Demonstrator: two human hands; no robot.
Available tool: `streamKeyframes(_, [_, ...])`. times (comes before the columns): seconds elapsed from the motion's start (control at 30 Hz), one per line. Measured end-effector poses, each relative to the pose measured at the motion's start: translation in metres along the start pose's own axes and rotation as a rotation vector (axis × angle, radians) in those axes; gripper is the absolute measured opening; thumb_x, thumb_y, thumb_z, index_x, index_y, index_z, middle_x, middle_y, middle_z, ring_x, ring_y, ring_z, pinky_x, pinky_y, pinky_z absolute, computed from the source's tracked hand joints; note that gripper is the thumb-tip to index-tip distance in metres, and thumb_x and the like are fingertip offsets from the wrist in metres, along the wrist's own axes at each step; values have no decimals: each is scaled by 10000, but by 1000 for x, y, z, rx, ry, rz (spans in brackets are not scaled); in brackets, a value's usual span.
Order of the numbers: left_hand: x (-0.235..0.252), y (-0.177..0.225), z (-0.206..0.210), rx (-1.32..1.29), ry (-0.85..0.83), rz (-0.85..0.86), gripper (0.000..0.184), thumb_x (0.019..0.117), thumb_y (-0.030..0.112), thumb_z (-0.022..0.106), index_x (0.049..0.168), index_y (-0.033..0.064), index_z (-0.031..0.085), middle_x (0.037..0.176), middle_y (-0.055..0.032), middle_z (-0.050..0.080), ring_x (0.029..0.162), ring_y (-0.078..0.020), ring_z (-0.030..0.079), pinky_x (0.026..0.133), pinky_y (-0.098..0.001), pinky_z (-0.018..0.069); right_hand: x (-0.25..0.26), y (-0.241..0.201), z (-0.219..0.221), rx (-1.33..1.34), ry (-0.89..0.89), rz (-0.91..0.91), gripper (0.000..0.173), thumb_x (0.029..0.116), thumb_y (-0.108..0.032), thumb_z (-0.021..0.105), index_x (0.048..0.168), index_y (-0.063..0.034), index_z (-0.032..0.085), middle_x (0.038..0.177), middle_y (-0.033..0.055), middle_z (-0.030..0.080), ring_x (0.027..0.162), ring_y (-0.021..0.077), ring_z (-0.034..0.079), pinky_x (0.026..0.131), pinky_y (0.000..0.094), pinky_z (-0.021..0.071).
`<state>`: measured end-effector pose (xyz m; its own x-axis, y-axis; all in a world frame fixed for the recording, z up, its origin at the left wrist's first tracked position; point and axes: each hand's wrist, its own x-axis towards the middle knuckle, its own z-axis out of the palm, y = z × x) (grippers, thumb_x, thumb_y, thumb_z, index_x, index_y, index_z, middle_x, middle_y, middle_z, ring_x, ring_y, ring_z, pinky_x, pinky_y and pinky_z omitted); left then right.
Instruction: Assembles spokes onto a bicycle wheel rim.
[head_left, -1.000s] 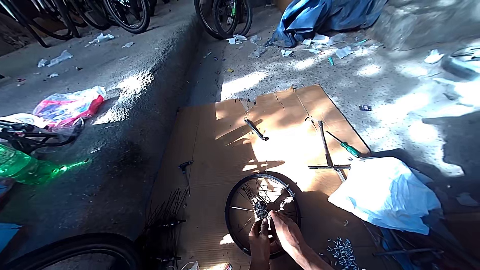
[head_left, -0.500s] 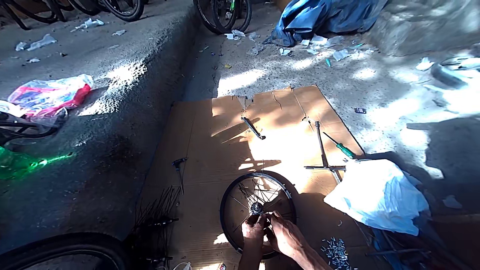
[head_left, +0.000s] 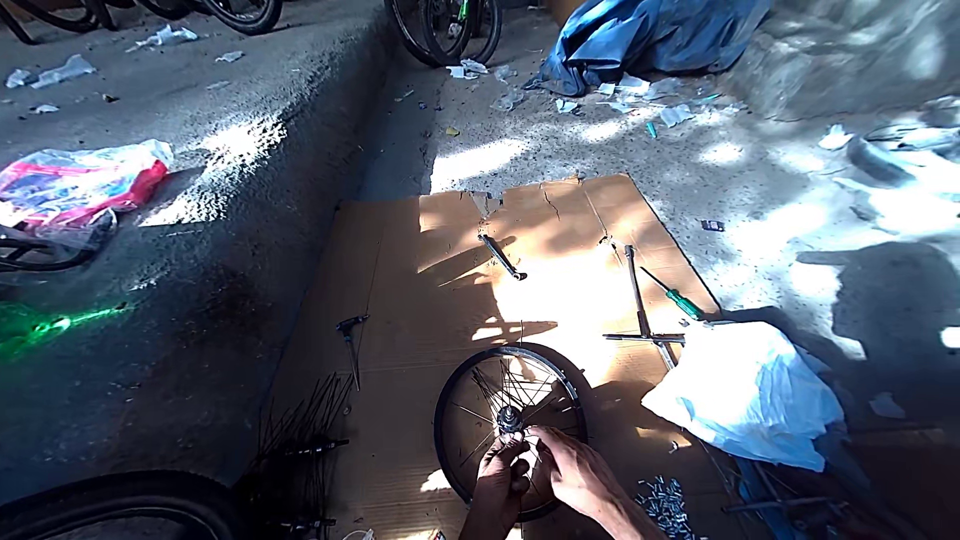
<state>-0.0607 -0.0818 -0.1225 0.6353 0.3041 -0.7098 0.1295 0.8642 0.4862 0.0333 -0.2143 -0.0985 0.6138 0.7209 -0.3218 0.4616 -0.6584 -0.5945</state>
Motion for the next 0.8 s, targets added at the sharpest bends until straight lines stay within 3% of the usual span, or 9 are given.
streamKeyframes(0.07, [1,-1,-1,-48,-3,31,86,1003,30,576,1075,19,622,819,-96,653,470,-66,473,383,-182,359,-2,21,10,108,270,100,328,989,-240,542,1273,-151,681,1244,70,691,1101,219,687,936,458,570])
streamKeyframes(0.13, [0,-3,-3,-110,-5,57,78,1034,70,554,1034,26,619,784,-85,634,522,-93,549,417,-195,426,-2,45,12,61,387,284,377,974,-299,617,1261,-58,660,1214,167,680,1072,308,690,918,502,568])
streamKeyframes(0.27, [-4,-2,0,-145,21,64,132,1056,118,539,1028,16,619,785,-90,637,506,-99,553,423,-201,456,4,78,7,79,89,554,774,949,-643,572,1439,-45,533,1339,191,645,1262,349,610,1057,561,466])
streamKeyframes(0.37, [-6,-3,-2,-167,32,18,97,1052,136,554,1060,51,599,807,-80,632,525,-111,565,444,-216,484,12,92,18,254,124,472,518,943,-474,659,1250,-57,659,1241,185,666,1212,331,614,1045,535,465])
streamKeyframes(0.43, [-6,-2,-4,-191,43,-5,87,1041,125,566,1084,56,597,836,-90,647,561,-126,595,474,-233,511,17,88,25,464,324,410,369,910,-335,697,1137,-45,694,1132,164,673,1094,286,635,961,496,504])
streamKeyframes(0.53, [-10,-2,-2,-241,55,-21,115,1044,103,547,1120,30,593,878,-126,685,628,-157,657,545,-261,567,22,59,14,962,460,429,363,969,-190,672,1264,-11,559,1051,134,671,827,205,687,727,380,605])
streamKeyframes(0.6, [-11,0,0,-254,65,-21,119,1043,85,546,1115,4,596,879,-142,701,699,-204,708,660,-316,622,31,46,4,1189,480,480,406,957,-91,647,1310,-20,458,946,142,620,618,207,600,541,361,544])
streamKeyframes(0.73, [-10,1,3,-242,60,-19,129,1025,36,555,1131,-27,593,919,-176,715,766,-251,731,739,-360,633,40,39,0,1138,473,455,503,1008,-226,656,1422,-69,417,867,102,555,520,155,494,466,320,461])
streamKeyframes(0.8, [-10,0,3,-248,56,-19,120,1019,33,566,1120,-23,596,915,-172,715,760,-244,731,731,-351,634,36,36,3,1149,457,408,382,1014,-206,643,1351,-69,528,828,81,558,498,137,455,445,301,423])
